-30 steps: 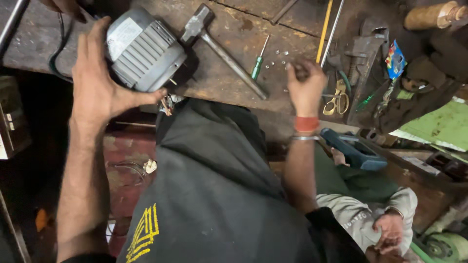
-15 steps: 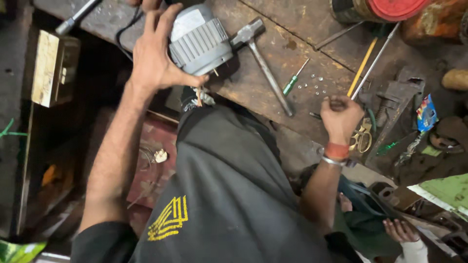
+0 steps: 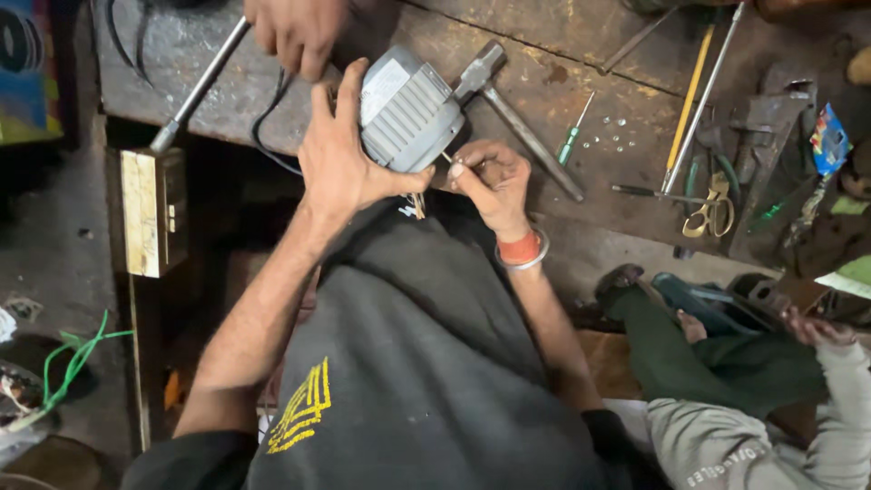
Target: The person assembles an electric motor by inserting a rotor into a stator, securing the end cap with a hammer and punch, and tightening bolts with a T-handle wrench. The person also wipes the motor with a cloth during the process.
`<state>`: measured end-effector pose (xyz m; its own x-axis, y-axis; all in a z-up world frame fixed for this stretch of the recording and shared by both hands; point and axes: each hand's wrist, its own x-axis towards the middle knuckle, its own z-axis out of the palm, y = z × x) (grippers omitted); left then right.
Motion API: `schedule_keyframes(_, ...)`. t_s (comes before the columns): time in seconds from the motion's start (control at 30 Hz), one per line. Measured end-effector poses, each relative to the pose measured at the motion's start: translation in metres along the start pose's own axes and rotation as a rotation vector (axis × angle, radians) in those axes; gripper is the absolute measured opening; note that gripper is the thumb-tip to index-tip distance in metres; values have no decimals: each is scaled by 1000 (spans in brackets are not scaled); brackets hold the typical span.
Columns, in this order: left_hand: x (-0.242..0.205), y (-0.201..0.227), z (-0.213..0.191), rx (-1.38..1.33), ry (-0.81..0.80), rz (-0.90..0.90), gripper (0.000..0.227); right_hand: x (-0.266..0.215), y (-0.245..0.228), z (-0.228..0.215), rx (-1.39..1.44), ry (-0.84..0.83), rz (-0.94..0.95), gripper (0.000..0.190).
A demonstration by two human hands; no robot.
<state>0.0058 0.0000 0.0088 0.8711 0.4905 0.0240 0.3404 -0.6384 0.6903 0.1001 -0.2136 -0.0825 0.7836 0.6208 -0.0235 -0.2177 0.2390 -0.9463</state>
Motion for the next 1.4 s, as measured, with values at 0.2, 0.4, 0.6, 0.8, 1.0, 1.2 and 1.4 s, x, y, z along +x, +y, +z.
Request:
schedule_keyframes(0.2,2,-1,0,-14,-24,-8,133,-18,-1,4,-210,122,2,17)
schedule_keyframes(0.4,3,1,0,-14,-2,-4,129,-17,7,8,-246,163,-75,18)
schedule_keyframes(0.6,4,10,-3,24,-29,-87,129,-9,-14,19,-620,140,-284,16)
schedule_keyframes(0.8,4,13,-3,34,-38,-105,129,-8,-34,28,-754,122,-463,16)
schedule_keyframes(1.0,5,15,-3,28,-20,-113,127,-9,-28,28,-736,159,-371,16)
schedule_keyframes(1.2,4,19,-6,12,-21,-136,127,-1,-11,23,-570,185,116,31)
schedule_keyframes(1.4,6,16,-5,10,4,-92,126,1,-12,29,-404,248,-5,33)
